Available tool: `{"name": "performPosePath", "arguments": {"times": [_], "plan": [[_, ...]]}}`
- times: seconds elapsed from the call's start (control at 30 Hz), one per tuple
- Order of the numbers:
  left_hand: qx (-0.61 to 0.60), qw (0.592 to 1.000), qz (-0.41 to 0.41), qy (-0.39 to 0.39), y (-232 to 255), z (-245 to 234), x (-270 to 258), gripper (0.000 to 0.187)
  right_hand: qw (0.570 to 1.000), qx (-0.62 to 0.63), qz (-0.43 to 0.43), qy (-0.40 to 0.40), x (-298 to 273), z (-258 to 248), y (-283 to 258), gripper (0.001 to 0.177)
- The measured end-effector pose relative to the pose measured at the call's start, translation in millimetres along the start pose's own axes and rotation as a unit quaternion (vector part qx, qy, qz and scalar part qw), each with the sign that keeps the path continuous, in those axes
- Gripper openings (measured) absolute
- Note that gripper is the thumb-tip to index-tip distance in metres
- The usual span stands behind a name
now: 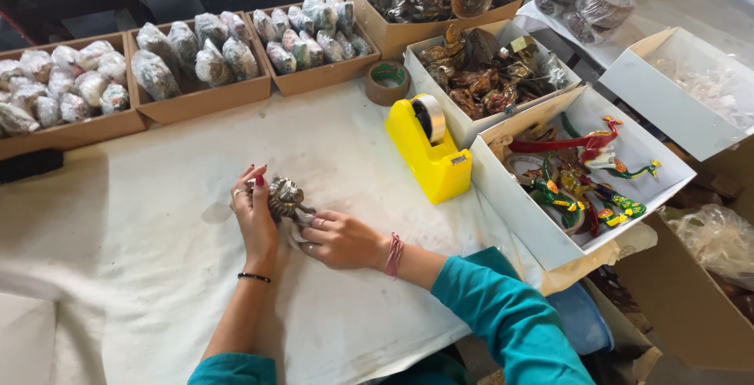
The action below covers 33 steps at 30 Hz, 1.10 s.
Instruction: The person wipes a metal statuette by hand using a white cloth, cleaning various parts of the figure.
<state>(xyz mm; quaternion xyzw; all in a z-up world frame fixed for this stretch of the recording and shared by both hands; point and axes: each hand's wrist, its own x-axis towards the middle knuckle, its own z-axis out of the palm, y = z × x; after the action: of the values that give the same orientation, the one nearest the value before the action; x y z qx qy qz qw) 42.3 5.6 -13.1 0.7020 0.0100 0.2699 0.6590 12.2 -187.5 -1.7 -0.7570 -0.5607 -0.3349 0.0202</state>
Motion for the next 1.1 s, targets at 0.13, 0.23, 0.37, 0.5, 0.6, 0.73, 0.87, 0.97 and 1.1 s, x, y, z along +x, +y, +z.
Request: {"name": "performPosePath", "arguments": {"times": [0.13,0.23,0.37,0.5,0.6,0.73,0.87,0.97,1.1], "plan": [[0.006,1.000,0.015,-0.007,-2,-2,-1,0.042,0.990,0.125,0.063,-0.003,-6,-8,8,0.009],[0.023,1.000,-0.005,-0.008,5,0,-6,0.046,0.981,0.096,0.093,0.142,25,-38,14,0.042],[0.109,0.994,0.022,0.002,4,4,-11,0.060,0.953,0.148,0.213,0.155,41,-24,10,0.055],[0.165,0.978,0.126,-0.029,15,6,-15,0.067,0.893,0.312,0.275,0.173,33,-9,9,0.050],[0.136,0.986,0.083,-0.045,27,6,-18,0.064,0.826,0.417,0.348,0.152,19,11,11,0.034],[0.133,0.988,0.064,-0.048,25,6,-16,0.061,0.816,0.438,0.358,0.123,17,2,14,0.020],[0.114,0.989,0.079,-0.055,21,4,-12,0.056,0.884,0.342,0.315,0.039,16,5,11,0.021],[0.105,0.992,0.058,-0.047,27,6,-13,0.054,0.925,0.272,0.261,0.041,15,6,8,0.022],[-0.053,0.997,-0.054,-0.013,30,10,-16,0.061,0.935,0.256,0.243,0.031,14,10,11,0.020]]}}
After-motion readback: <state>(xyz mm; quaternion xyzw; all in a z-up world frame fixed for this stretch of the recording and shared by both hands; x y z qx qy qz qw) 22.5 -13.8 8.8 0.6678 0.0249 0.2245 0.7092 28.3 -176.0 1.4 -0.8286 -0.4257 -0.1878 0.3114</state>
